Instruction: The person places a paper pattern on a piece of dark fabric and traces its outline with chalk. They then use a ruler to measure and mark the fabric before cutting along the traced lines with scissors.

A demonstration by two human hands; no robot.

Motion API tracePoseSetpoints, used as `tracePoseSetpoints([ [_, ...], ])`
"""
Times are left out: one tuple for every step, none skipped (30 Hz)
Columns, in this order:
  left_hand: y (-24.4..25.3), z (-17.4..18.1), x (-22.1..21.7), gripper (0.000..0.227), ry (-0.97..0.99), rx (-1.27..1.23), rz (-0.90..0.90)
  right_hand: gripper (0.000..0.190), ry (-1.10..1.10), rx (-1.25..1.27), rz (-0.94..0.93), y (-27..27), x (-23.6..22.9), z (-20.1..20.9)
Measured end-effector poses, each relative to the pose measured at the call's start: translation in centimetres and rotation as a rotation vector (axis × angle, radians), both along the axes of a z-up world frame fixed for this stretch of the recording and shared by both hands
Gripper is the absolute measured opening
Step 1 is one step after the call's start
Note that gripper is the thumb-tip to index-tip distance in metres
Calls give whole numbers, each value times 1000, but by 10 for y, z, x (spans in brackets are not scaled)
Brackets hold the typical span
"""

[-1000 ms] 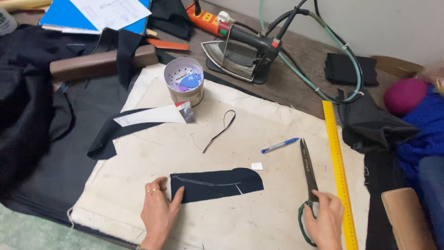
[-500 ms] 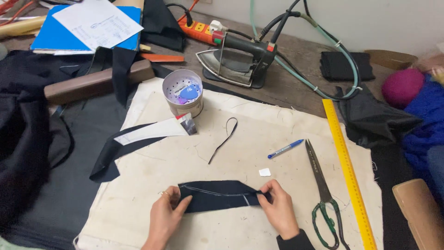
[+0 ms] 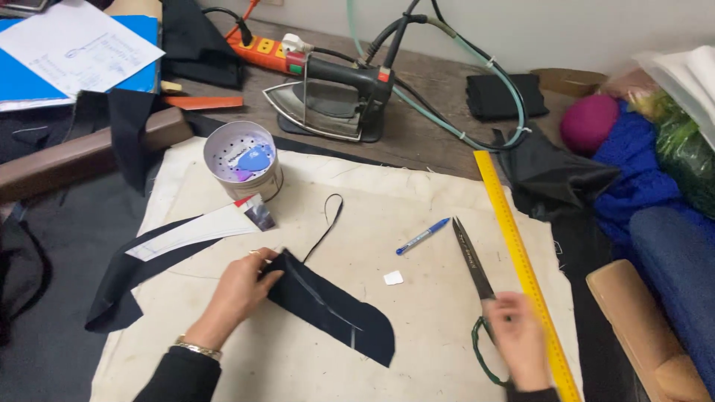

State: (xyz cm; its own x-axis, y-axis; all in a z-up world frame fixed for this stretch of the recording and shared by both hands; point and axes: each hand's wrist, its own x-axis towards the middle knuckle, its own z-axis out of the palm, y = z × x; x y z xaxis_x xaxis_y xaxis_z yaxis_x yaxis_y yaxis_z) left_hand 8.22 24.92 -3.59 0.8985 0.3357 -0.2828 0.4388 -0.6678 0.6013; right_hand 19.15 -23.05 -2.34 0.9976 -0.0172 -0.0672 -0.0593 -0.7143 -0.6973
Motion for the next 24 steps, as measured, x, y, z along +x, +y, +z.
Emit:
tracePoseSetpoints([
  [7,2,0,33,1,0,-5,21,1,0,-5,-16,9,4],
  [14,4,-1,33,34,48,2,31,-29,-138,-43,-32,17,9],
  [20,6,-3,34,68,95,12,42,-59,-277,-75,-48,27,13],
  [17,22,-4,34,70,94,12,42,-58,-278,-75,-56,30,10],
  [15,39,-6,35,72,121,94,49,-14,-319,-67,-61,34,7],
  [13,55,-8,36,74,148,176,56,30,-359,-60,-66,38,3],
  [12,56,-13,36,77,150,181,56,32,-357,-54,-72,41,-6],
  [10,57,-18,38,-31,224,175,55,63,-321,-89,-77,44,-15],
  [8,57,-23,40,-139,297,169,54,93,-287,-123,-82,48,-24],
  [6,53,-29,40,-136,299,174,54,94,-286,-117,-83,48,-20],
  [4,49,-37,38,-148,275,171,59,46,-310,-142,-82,48,-17],
  [1,45,-44,36,-159,252,168,65,-2,-334,-168,-82,47,-13],
  [0,44,-51,36,-157,254,175,65,-1,-332,-160,-85,49,-15],
  [-2,43,-58,34,-178,205,189,61,76,-309,-199,-88,51,-17],
  [-4,42,-65,32,-197,158,201,58,154,-285,-238,-91,51,-20],
  [-7,45,-72,32,-193,160,208,58,157,-284,-230,-93,52,-25],
  [-12,48,-76,29,-183,128,222,54,162,-309,-215,-98,54,-28],
  [-17,50,-80,26,-172,95,236,51,167,-334,-200,-102,55,-31],
  [-20,46,-85,26,-173,95,239,51,165,-334,-197,-97,48,-25],
  [-24,43,-89,22,-261,67,233,36,46,-352,-116,-91,42,-19],
  [-26,39,-94,19,-349,43,230,26,-74,-365,-33,-83,36,-14],
  [-35,46,-92,19,-351,46,236,26,-77,-363,-27,-60,27,5],
  [-44,53,-92,20,-388,-96,264,22,-122,-226,36,-37,14,23],
  [-53,60,-91,21,-425,-238,291,18,-167,-88,98,-15,2,41],
])
